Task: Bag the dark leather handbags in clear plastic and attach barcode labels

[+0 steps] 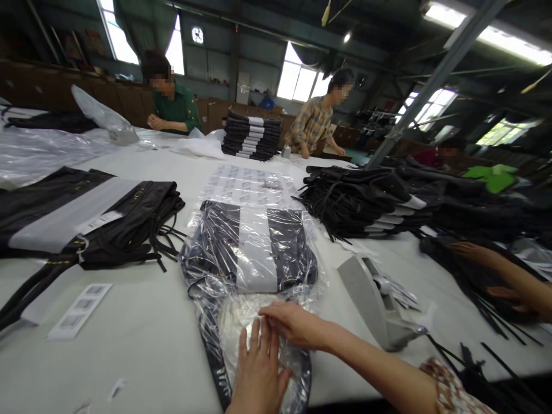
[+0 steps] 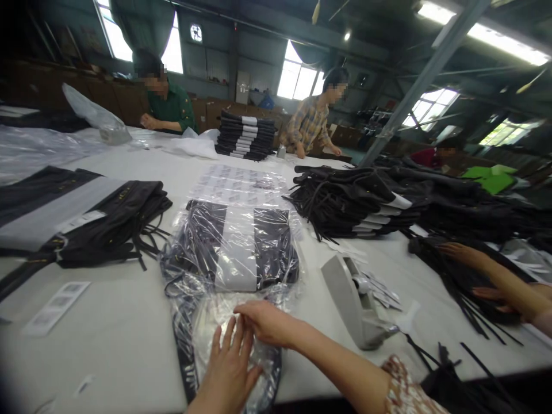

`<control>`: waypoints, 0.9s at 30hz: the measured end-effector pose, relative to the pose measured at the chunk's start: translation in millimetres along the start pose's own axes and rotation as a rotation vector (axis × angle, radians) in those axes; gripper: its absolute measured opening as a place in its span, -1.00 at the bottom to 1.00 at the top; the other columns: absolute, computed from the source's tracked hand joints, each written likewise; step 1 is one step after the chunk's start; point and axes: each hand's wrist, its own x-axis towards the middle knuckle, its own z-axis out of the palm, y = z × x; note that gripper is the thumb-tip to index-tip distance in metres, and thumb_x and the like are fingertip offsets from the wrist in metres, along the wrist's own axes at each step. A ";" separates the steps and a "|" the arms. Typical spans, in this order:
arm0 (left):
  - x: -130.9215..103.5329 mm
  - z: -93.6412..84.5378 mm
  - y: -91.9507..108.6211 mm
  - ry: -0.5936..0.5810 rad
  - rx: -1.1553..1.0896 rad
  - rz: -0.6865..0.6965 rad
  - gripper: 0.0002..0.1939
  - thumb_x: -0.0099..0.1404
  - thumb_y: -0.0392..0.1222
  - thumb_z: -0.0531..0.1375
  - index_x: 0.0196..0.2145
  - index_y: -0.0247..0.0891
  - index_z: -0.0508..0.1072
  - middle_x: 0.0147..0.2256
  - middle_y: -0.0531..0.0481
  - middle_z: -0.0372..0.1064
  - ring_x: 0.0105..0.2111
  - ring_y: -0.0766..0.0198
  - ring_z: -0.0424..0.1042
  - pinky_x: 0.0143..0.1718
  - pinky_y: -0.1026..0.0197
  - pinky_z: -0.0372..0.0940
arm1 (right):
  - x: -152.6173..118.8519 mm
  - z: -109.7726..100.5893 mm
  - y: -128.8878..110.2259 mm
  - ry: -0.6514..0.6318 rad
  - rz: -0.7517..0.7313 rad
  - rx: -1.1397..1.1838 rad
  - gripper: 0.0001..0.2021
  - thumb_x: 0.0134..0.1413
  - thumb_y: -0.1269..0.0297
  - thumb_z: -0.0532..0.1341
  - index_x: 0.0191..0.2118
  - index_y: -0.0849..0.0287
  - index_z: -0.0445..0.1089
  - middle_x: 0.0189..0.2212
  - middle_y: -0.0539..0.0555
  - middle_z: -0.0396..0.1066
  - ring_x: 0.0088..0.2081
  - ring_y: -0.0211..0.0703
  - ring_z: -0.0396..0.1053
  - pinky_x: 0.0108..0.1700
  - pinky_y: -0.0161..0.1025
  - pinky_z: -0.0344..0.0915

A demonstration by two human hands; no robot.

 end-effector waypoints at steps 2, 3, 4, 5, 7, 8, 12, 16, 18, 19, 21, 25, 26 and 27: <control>0.4 -4.9 3.7 -0.006 0.001 0.014 -0.32 0.31 0.03 0.02 0.30 -0.27 -0.02 0.31 -0.22 -0.06 0.30 -0.12 -0.09 0.23 -0.31 -0.01 | -1.8 13.8 2.7 0.014 0.051 -0.007 -0.74 0.15 0.52 0.00 -0.13 0.23 0.37 -0.25 0.12 0.34 -0.23 -0.17 0.34 -0.16 -0.28 0.28; 0.1 -9.0 6.6 -0.012 0.002 0.018 -0.33 0.31 0.03 0.04 0.29 -0.25 0.01 0.30 -0.23 -0.05 0.30 -0.13 -0.08 0.22 -0.30 0.01 | -1.3 19.2 5.1 0.031 0.071 -0.014 -0.77 0.16 0.50 0.00 -0.18 0.24 0.38 -0.26 0.13 0.32 -0.25 -0.17 0.33 -0.17 -0.27 0.28; -0.8 -13.9 10.0 -0.011 0.006 0.019 -0.35 0.31 0.03 0.06 0.28 -0.21 0.06 0.30 -0.24 -0.05 0.29 -0.14 -0.06 0.22 -0.29 0.03 | -0.5 23.2 7.9 0.045 0.081 -0.016 -0.79 0.17 0.48 0.01 -0.22 0.25 0.38 -0.27 0.12 0.30 -0.25 -0.17 0.32 -0.18 -0.26 0.29; -2.2 -19.4 13.5 0.000 0.014 0.022 -0.38 0.30 0.03 0.07 0.26 -0.17 0.10 0.31 -0.24 -0.06 0.29 -0.14 -0.06 0.22 -0.27 0.04 | 0.3 25.9 10.6 0.054 0.084 -0.016 -0.81 0.17 0.47 0.03 -0.23 0.25 0.38 -0.27 0.12 0.30 -0.26 -0.17 0.31 -0.18 -0.26 0.29; -7.1 -30.4 18.8 0.058 0.035 0.031 -0.45 0.31 0.00 0.08 0.23 -0.07 0.17 0.32 -0.17 -0.08 0.30 -0.14 -0.07 0.23 -0.24 0.02 | 0.9 28.0 15.0 0.062 0.076 -0.015 -0.85 0.14 0.46 0.08 -0.23 0.23 0.38 -0.27 0.09 0.30 -0.25 -0.18 0.31 -0.16 -0.27 0.28; -10.4 -34.8 19.9 0.098 0.049 0.023 -0.48 0.33 -0.03 0.07 0.22 -0.05 0.18 0.32 -0.14 -0.08 0.30 -0.12 -0.09 0.24 -0.23 0.00 | 0.6 28.2 16.5 0.064 0.070 -0.015 -0.85 0.12 0.47 0.11 -0.21 0.22 0.37 -0.25 0.09 0.30 -0.24 -0.17 0.31 -0.14 -0.27 0.28; -25.8 -36.2 14.2 0.172 0.113 -0.089 -0.47 0.37 -0.02 -0.03 0.23 -0.26 0.18 0.29 -0.15 0.02 0.29 -0.10 -0.06 0.24 -0.21 0.02 | -3.1 29.0 19.8 0.079 0.060 -0.011 -0.78 0.05 0.50 0.17 -0.14 0.22 0.36 -0.19 0.12 0.32 -0.17 -0.12 0.33 -0.07 -0.23 0.28; -37.9 -18.5 7.5 0.036 0.128 0.053 -0.44 0.38 0.02 -0.09 0.23 -0.30 0.16 0.25 -0.18 0.11 0.22 -0.04 0.13 0.16 -0.15 0.18 | -6.2 33.3 24.2 0.098 0.057 -0.007 -0.75 0.03 0.54 0.17 -0.13 0.23 0.37 -0.17 0.14 0.32 -0.18 -0.13 0.33 -0.08 -0.24 0.27; -40.7 -11.3 7.4 0.022 0.149 0.096 -0.45 0.38 0.02 -0.08 0.24 -0.27 0.16 0.24 -0.18 0.11 0.21 -0.04 0.15 0.14 -0.16 0.19 | -5.4 36.4 25.9 0.108 0.058 -0.008 -0.75 0.02 0.55 0.18 -0.14 0.24 0.38 -0.17 0.14 0.32 -0.20 -0.13 0.33 -0.11 -0.24 0.28; -41.4 -8.8 7.8 0.032 0.164 0.098 -0.45 0.37 0.01 -0.07 0.24 -0.27 0.15 0.25 -0.18 0.10 0.22 -0.05 0.14 0.15 -0.17 0.18 | -4.2 37.7 25.6 0.113 0.059 -0.007 -0.76 0.02 0.55 0.18 -0.15 0.24 0.38 -0.18 0.15 0.32 -0.22 -0.14 0.33 -0.12 -0.24 0.28; -41.7 -5.3 8.8 0.064 0.193 0.101 -0.45 0.36 -0.02 -0.04 0.24 -0.25 0.15 0.25 -0.17 0.11 0.22 -0.05 0.12 0.15 -0.18 0.15 | -1.7 37.7 21.5 0.123 0.056 -0.003 -0.77 -0.01 0.55 0.19 -0.18 0.26 0.40 -0.20 0.16 0.34 -0.25 -0.14 0.33 -0.15 -0.23 0.29; -41.2 -0.3 11.7 0.119 0.237 0.080 -0.49 0.33 -0.06 0.00 0.20 -0.23 0.23 0.23 -0.14 0.15 0.21 -0.02 0.15 0.16 -0.18 0.11 | -16.5 12.8 5.9 0.173 0.019 0.042 -0.73 0.00 0.51 0.19 -0.14 0.21 0.43 -0.24 0.12 0.42 -0.26 -0.16 0.37 -0.14 -0.25 0.30; -41.3 0.5 12.8 0.128 0.242 0.058 -0.50 0.32 -0.07 0.01 0.19 -0.23 0.25 0.22 -0.14 0.16 0.21 -0.02 0.15 0.17 -0.19 0.09 | -29.3 -0.2 4.8 0.232 0.029 0.071 -0.71 0.04 0.46 0.19 -0.08 0.19 0.41 -0.21 0.12 0.44 -0.25 -0.17 0.38 -0.14 -0.25 0.31; -41.5 1.1 13.9 0.130 0.242 0.047 -0.50 0.32 -0.07 0.01 0.18 -0.23 0.27 0.22 -0.14 0.17 0.21 -0.01 0.15 0.18 -0.19 0.07 | -46.7 -15.3 6.6 0.323 0.068 0.101 -0.70 0.09 0.39 0.17 -0.02 0.16 0.39 -0.17 0.11 0.45 -0.23 -0.17 0.39 -0.13 -0.24 0.32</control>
